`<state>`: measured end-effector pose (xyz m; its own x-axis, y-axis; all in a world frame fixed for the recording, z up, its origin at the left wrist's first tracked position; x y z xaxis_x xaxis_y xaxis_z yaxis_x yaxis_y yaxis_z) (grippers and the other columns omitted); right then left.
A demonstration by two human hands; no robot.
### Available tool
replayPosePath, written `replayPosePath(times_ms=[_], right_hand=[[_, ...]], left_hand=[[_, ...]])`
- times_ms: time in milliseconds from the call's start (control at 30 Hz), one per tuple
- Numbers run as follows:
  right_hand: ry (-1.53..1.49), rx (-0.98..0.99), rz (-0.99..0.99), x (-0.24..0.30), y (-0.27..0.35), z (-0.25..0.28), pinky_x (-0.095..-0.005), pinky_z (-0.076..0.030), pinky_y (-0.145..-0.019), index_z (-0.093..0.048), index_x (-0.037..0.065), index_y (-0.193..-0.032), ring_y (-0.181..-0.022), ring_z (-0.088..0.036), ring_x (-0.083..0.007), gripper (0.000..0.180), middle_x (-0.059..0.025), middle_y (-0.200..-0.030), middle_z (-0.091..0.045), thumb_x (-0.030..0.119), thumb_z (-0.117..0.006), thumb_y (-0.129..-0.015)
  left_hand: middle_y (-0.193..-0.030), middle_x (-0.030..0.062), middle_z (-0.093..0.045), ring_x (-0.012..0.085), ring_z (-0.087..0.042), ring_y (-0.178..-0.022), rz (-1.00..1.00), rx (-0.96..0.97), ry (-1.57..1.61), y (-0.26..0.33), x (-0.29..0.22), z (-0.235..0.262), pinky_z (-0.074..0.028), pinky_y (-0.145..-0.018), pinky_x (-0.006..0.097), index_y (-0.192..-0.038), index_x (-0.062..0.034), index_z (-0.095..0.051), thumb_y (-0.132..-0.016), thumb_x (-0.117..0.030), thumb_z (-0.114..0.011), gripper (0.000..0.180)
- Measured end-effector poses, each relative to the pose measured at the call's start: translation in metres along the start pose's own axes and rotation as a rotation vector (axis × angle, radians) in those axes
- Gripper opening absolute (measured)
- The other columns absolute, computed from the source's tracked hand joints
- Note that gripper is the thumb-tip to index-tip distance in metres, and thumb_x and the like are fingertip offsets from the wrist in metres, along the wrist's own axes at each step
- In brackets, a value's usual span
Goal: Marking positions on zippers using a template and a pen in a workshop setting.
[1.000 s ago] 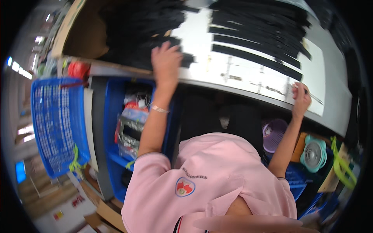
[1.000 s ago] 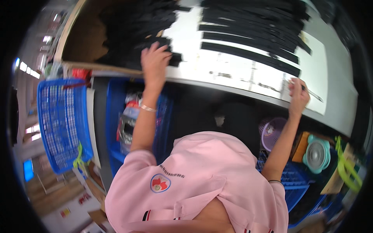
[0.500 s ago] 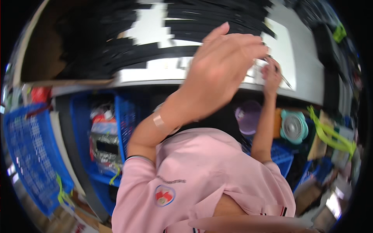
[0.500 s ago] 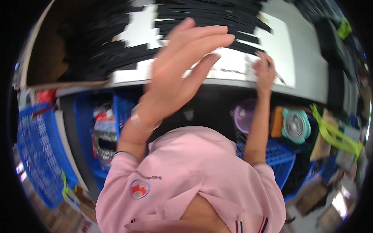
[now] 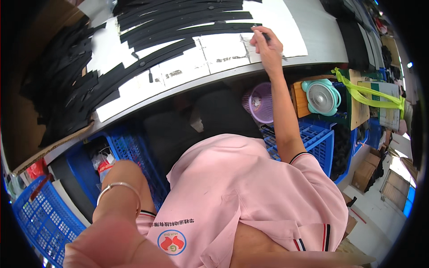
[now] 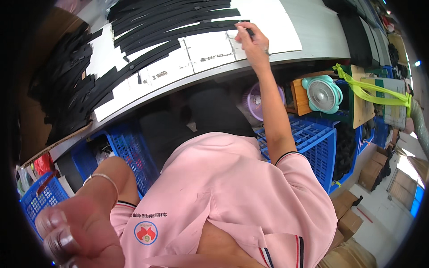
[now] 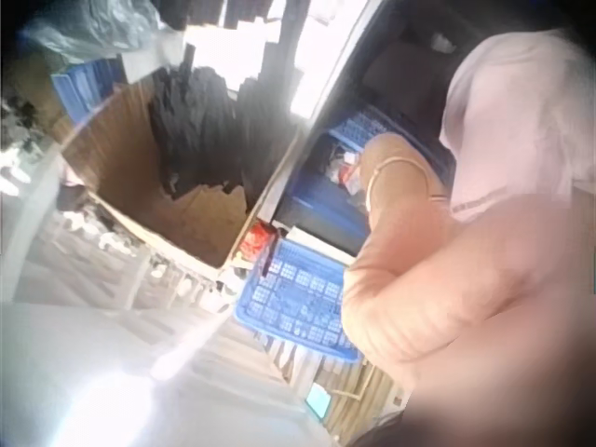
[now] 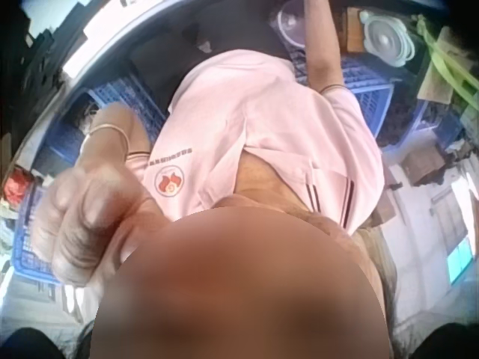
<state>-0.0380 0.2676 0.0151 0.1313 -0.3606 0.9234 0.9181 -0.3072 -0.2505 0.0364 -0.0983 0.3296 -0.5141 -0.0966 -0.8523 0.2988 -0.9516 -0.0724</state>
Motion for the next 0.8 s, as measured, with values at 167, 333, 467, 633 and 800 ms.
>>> replayPosePath(times_ms=[167,333,467,633,800], right_hand=[[0.14,0.094,0.244,0.044,0.017,-0.055,-0.0242,-0.055,-0.072,-0.071,0.01,-0.119,-0.086,-0.069,-0.012,0.02,-0.0025,-0.1,-0.075,0.018,-0.063,-0.103],[0.459,0.173,0.636,0.071,0.036,-0.133,-0.0374,-0.053,-0.093,-0.07,0.011,-0.114,-0.111,-0.068,-0.0271,0.027,-0.0086,-0.119,-0.073,0.01,-0.076,-0.088],[0.586,0.156,0.64,0.06,0.052,-0.139,-0.0418,-0.042,-0.1,-0.065,0.008,-0.113,-0.125,-0.061,-0.0257,0.023,-0.0087,-0.119,-0.072,0.011,-0.072,-0.091],[0.602,0.16,0.664,0.06,0.055,-0.128,-0.0423,-0.043,-0.099,-0.064,0.009,-0.111,-0.116,-0.064,-0.026,0.024,-0.0075,-0.114,-0.071,0.007,-0.07,-0.088],[0.538,0.148,0.607,0.059,0.05,-0.116,-0.039,-0.046,-0.094,-0.067,0.011,-0.108,-0.102,-0.065,-0.0264,0.029,-0.0049,-0.095,-0.068,0.001,-0.065,-0.081]], left_hand=[[-0.11,0.0103,-0.07,0.0214,-0.069,-0.08,-0.589,-0.647,-0.556,0.024,0.008,-0.043,-0.057,-0.067,0.034,-0.148,-0.0118,-0.05,-0.102,-0.023,-0.063,0.049],[-0.109,0.0095,-0.07,0.021,-0.069,-0.083,-0.688,-0.759,-0.662,0.036,0.002,-0.045,-0.056,-0.071,0.036,-0.144,-0.0126,-0.055,-0.104,-0.019,-0.057,0.041],[-0.113,0.0082,-0.07,0.022,-0.07,-0.089,-0.641,-0.69,-0.632,0.039,-0.005,-0.041,-0.056,-0.079,0.039,-0.141,-0.0162,-0.059,-0.107,-0.017,-0.05,0.036],[-0.122,0.0038,-0.068,0.0219,-0.068,-0.099,-0.556,-0.803,-0.714,0.057,-0.003,-0.049,-0.053,-0.085,0.04,-0.144,-0.0232,-0.058,-0.109,-0.02,-0.039,0.04],[-0.124,0.0012,-0.067,0.0206,-0.062,-0.111,-0.646,-0.928,-0.593,0.054,0.015,-0.062,-0.048,-0.096,0.041,-0.147,-0.0214,-0.056,-0.107,-0.018,-0.046,0.041]])
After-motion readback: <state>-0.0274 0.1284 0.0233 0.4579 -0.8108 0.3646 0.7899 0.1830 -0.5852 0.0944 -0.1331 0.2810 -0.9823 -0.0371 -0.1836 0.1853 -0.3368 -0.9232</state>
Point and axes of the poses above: each hand's wrist, its own y-axis away from the middle knuckle, its own z-axis out of the back of the hand, x = y × z, the point moved 4 cm from there along -y, towards the middle knuckle
